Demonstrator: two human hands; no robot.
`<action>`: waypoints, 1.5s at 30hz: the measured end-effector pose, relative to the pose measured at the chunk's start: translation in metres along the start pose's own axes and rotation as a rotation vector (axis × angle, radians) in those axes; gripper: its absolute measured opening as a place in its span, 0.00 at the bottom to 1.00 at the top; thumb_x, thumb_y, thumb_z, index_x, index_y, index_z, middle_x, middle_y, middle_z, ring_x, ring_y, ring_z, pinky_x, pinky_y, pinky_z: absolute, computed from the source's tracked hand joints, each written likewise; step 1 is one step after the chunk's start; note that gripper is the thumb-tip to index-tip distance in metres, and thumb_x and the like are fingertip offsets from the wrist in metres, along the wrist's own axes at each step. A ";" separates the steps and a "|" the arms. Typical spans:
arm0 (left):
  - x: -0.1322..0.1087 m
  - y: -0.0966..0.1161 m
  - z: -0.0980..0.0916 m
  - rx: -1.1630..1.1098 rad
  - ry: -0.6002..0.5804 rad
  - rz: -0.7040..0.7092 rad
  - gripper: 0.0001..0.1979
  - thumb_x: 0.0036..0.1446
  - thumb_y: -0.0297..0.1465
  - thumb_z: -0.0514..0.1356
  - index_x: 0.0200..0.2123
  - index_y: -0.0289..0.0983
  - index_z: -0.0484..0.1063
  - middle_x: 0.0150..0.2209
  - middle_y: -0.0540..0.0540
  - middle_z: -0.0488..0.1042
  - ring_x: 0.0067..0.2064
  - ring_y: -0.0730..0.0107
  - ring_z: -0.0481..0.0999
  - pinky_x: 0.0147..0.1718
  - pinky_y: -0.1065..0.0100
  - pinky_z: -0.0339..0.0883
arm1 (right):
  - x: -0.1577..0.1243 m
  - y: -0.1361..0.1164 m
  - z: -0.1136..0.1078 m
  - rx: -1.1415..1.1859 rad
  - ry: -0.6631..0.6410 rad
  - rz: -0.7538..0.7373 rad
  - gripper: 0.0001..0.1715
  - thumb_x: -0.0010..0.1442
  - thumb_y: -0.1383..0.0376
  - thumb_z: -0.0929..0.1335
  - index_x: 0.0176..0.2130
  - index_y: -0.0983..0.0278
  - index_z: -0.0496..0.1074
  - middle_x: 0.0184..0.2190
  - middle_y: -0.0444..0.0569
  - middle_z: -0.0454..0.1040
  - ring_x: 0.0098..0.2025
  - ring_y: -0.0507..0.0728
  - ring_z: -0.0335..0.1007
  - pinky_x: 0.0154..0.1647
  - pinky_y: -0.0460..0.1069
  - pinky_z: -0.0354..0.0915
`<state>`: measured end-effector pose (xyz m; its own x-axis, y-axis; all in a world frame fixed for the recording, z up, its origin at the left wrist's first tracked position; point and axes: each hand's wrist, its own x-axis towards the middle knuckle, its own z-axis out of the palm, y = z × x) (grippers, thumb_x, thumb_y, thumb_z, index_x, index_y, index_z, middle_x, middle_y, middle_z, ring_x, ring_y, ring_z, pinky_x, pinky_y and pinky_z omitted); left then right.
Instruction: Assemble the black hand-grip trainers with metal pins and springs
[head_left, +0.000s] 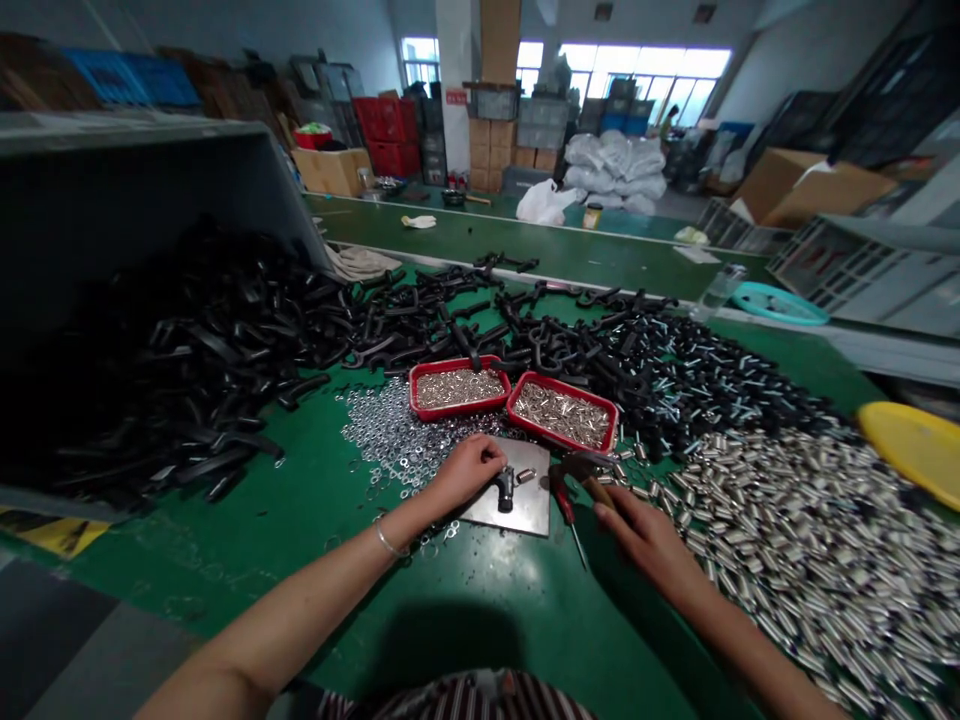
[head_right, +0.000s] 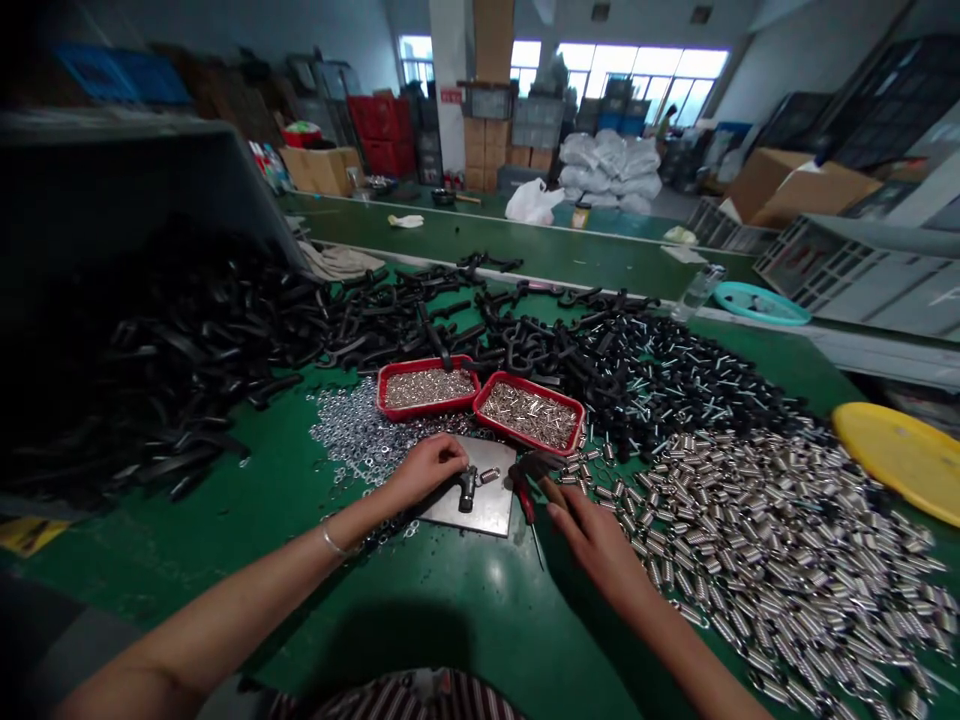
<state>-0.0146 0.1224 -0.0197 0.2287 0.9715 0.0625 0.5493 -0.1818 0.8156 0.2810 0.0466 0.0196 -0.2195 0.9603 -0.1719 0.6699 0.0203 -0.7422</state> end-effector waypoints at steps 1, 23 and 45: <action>0.000 -0.001 0.001 0.002 -0.010 0.002 0.04 0.56 0.29 0.61 0.30 0.35 0.74 0.34 0.47 0.74 0.39 0.64 0.74 0.41 0.66 0.65 | 0.001 -0.001 0.001 0.006 0.004 0.004 0.27 0.66 0.47 0.60 0.50 0.62 0.71 0.33 0.49 0.77 0.30 0.58 0.72 0.30 0.50 0.64; -0.036 -0.003 0.002 0.446 -0.155 0.269 0.52 0.52 0.44 0.68 0.69 0.35 0.40 0.53 0.34 0.70 0.55 0.44 0.69 0.58 0.44 0.57 | 0.004 -0.069 0.022 -0.124 0.123 -0.245 0.18 0.71 0.56 0.58 0.51 0.62 0.69 0.45 0.54 0.78 0.44 0.60 0.75 0.44 0.50 0.66; -0.059 0.057 0.063 0.145 0.314 0.423 0.36 0.59 0.40 0.64 0.65 0.42 0.51 0.56 0.35 0.68 0.58 0.49 0.68 0.57 0.45 0.64 | 0.011 -0.034 0.052 0.850 0.192 0.063 0.24 0.64 0.47 0.65 0.46 0.63 0.77 0.41 0.53 0.78 0.41 0.61 0.74 0.44 0.55 0.69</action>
<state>0.0540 0.0447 -0.0128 0.2152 0.8038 0.5546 0.5713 -0.5642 0.5961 0.2189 0.0418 0.0091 -0.0252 0.9846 -0.1731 -0.0957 -0.1748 -0.9800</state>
